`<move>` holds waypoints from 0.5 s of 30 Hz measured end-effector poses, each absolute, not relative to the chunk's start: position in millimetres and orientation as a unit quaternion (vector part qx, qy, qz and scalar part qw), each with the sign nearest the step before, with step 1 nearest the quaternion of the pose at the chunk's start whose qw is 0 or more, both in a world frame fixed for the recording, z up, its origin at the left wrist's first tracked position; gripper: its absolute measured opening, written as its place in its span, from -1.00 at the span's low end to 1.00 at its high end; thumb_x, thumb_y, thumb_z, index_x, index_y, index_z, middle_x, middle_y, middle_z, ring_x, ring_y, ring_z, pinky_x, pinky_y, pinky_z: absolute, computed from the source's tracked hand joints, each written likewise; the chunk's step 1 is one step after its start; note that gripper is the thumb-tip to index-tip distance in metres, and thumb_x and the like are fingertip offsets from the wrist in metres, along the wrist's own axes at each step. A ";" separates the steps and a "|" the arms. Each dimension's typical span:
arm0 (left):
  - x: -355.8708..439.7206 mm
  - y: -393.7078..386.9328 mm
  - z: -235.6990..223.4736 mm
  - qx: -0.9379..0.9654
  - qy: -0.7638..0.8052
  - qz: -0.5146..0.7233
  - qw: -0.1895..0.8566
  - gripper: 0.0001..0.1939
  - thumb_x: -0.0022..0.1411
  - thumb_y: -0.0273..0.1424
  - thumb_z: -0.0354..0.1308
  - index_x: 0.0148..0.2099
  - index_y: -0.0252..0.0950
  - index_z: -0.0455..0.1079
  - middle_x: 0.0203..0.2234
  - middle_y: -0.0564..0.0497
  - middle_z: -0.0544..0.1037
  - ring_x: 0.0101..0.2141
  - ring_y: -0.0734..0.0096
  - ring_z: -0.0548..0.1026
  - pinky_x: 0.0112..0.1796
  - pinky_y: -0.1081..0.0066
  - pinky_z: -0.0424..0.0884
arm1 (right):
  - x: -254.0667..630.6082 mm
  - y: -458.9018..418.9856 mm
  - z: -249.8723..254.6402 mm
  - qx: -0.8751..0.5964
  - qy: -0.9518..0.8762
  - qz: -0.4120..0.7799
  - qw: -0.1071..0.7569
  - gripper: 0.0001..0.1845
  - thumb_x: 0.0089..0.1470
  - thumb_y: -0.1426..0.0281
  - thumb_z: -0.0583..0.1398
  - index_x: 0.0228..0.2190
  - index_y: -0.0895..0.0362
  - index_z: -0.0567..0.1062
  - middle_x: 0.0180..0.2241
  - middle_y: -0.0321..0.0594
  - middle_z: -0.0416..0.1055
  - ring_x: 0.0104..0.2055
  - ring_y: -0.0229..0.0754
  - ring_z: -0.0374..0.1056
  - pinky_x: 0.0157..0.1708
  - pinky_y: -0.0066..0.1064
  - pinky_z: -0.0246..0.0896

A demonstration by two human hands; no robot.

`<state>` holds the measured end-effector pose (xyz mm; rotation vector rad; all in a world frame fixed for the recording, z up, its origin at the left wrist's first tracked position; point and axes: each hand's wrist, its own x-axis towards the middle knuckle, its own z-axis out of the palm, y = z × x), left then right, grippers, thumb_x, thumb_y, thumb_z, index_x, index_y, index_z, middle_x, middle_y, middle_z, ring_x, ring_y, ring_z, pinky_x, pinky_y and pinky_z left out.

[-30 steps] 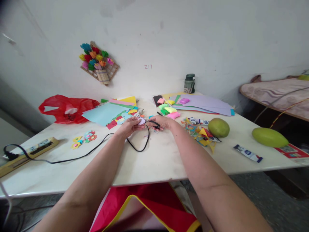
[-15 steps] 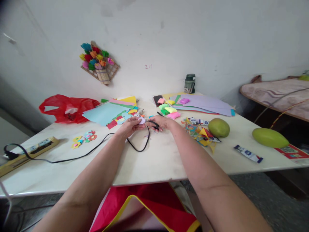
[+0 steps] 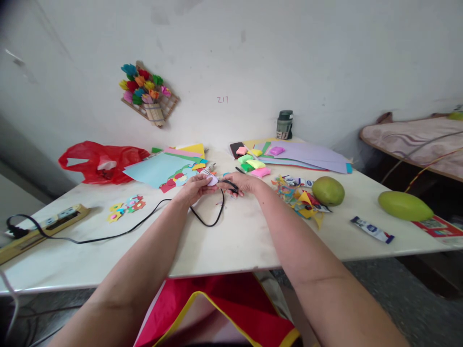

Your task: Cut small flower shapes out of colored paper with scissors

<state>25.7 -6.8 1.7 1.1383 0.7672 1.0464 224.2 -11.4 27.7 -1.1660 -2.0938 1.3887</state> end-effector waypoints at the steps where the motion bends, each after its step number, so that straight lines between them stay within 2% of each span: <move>1: 25.6 -6.7 1.5 0.502 0.338 0.461 0.649 -0.79 0.00 -0.45 0.29 -0.37 -0.38 0.30 -0.49 -0.06 0.55 -0.48 0.39 0.55 -0.38 0.41 0.49 | 224.3 -11.5 27.7 -0.414 -0.743 0.491 0.185 -0.82 0.15 0.33 0.09 -0.43 0.17 0.36 -0.72 -0.38 0.29 -0.77 -0.41 0.15 -0.85 -0.61 -0.05; 7: 24.5 -4.0 -1.2 0.505 0.340 0.470 0.639 -0.78 -0.03 -0.42 0.32 -0.39 -0.37 0.33 -0.49 -0.02 0.53 -0.49 0.43 0.52 -0.37 0.41 0.49 | 221.9 -14.8 30.6 -0.437 -0.716 0.506 0.200 -0.87 0.15 0.38 0.10 -0.40 0.18 0.36 -0.71 -0.39 0.29 -0.76 -0.41 0.19 -0.86 -0.62 -0.07; 15: 23.2 -2.9 -2.2 0.502 0.336 0.474 0.641 -0.79 -0.05 -0.43 0.32 -0.40 -0.37 0.34 -0.50 0.00 0.52 -0.47 0.44 0.52 -0.39 0.43 0.49 | 219.9 -19.1 34.0 -0.445 -0.720 0.495 0.198 -0.86 0.14 0.37 0.14 -0.41 0.19 0.36 -0.72 -0.42 0.27 -0.77 -0.43 0.16 -0.86 -0.62 -0.09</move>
